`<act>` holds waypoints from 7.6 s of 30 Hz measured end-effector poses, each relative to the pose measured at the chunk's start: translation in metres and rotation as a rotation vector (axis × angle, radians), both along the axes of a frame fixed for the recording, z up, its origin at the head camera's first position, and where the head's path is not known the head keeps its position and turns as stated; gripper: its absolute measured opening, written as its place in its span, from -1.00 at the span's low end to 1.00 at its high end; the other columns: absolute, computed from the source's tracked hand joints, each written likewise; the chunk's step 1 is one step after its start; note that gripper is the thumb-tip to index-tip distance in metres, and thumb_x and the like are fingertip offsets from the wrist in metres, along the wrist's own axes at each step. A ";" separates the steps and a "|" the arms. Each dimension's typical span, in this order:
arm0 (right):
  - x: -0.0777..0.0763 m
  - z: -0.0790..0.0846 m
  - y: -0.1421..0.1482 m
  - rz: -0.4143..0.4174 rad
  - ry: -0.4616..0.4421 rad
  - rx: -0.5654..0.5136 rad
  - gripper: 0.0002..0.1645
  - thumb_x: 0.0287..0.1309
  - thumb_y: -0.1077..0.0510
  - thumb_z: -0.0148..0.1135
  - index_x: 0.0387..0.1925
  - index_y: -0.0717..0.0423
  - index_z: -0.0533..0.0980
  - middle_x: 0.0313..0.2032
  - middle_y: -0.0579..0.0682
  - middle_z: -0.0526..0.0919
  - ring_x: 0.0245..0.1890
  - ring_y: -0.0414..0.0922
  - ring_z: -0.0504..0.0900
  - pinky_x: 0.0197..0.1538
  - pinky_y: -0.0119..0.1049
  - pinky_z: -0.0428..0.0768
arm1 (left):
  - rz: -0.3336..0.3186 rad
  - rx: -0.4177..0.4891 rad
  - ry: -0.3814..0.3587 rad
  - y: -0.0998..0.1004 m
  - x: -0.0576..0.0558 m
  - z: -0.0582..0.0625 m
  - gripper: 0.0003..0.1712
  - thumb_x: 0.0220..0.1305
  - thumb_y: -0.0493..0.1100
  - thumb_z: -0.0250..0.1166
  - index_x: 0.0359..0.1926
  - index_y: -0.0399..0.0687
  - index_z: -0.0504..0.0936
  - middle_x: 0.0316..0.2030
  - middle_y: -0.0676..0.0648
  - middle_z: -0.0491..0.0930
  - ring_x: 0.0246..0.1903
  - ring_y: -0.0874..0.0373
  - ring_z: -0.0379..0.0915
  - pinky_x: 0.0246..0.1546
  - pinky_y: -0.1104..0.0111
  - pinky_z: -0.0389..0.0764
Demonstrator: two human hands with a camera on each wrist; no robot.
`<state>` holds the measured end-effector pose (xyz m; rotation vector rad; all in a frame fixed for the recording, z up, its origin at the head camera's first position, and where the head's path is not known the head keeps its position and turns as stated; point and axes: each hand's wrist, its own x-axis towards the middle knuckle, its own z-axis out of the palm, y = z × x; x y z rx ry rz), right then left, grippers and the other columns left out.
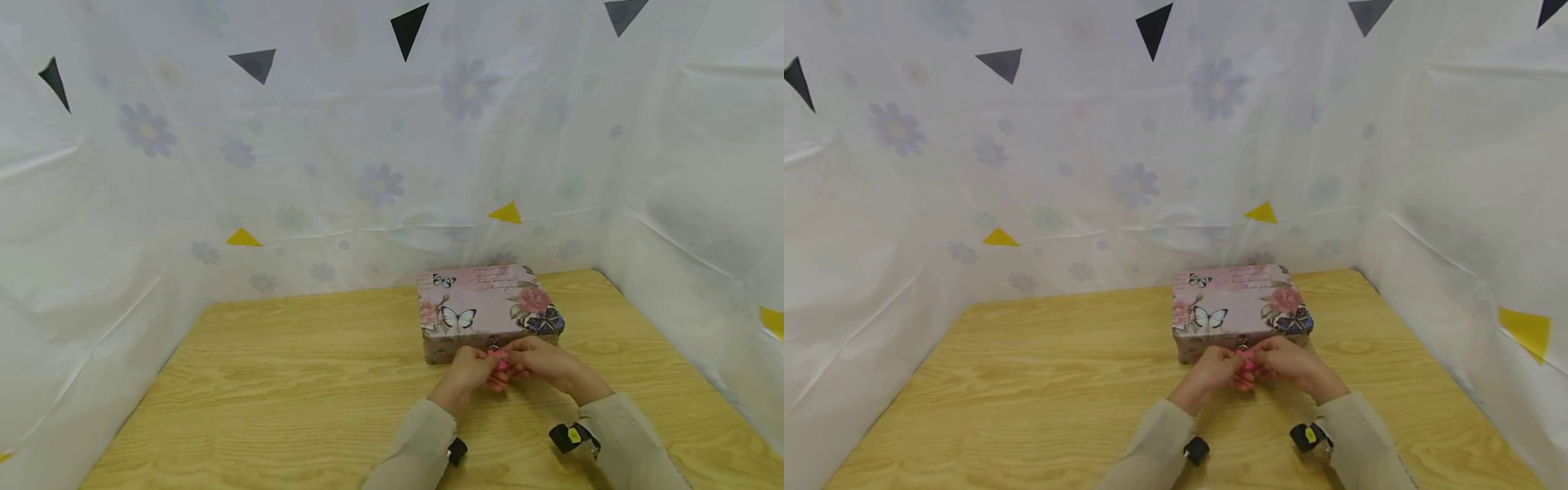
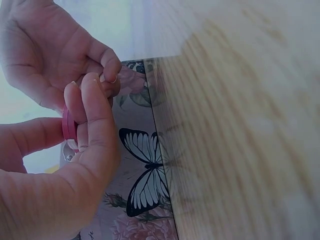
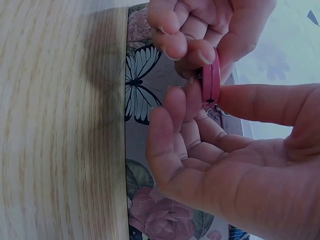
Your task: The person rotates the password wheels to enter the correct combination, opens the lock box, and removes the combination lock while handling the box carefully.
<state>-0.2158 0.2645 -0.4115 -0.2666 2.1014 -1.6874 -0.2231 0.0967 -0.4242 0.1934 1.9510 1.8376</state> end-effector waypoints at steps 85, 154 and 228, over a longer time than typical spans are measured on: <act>0.006 -0.003 -0.020 -0.372 0.327 0.396 -0.71 0.27 0.26 0.12 -0.42 0.44 0.62 -0.52 0.11 0.68 -0.52 -0.13 0.63 -0.44 -0.24 0.63 | 0.132 -0.972 0.713 0.007 0.001 0.009 -0.48 -0.13 0.21 0.53 -0.55 -0.01 0.43 -0.64 0.00 0.46 -0.61 0.10 0.48 -0.65 0.36 0.42; 0.015 0.027 -0.008 -0.307 0.168 0.225 -0.68 0.33 0.28 0.07 -0.10 0.55 0.50 -0.36 0.08 0.69 -0.35 -0.06 0.67 -0.18 -0.12 0.66 | 0.049 -0.853 0.641 0.000 0.009 0.027 -0.56 -0.08 0.08 0.53 -0.51 0.02 0.41 -0.65 0.08 0.37 -0.67 0.22 0.29 -0.66 0.38 0.34; 0.018 0.027 -0.049 -0.226 0.287 0.063 -0.55 0.35 0.19 0.11 0.06 0.55 0.39 -0.18 0.23 0.66 -0.20 -0.03 0.68 -0.05 -0.10 0.63 | 0.172 -0.673 0.792 -0.041 0.006 0.034 -0.61 0.05 -0.01 0.48 -0.43 -0.12 0.44 -0.63 0.08 0.34 -0.65 0.29 0.20 -0.71 0.52 0.21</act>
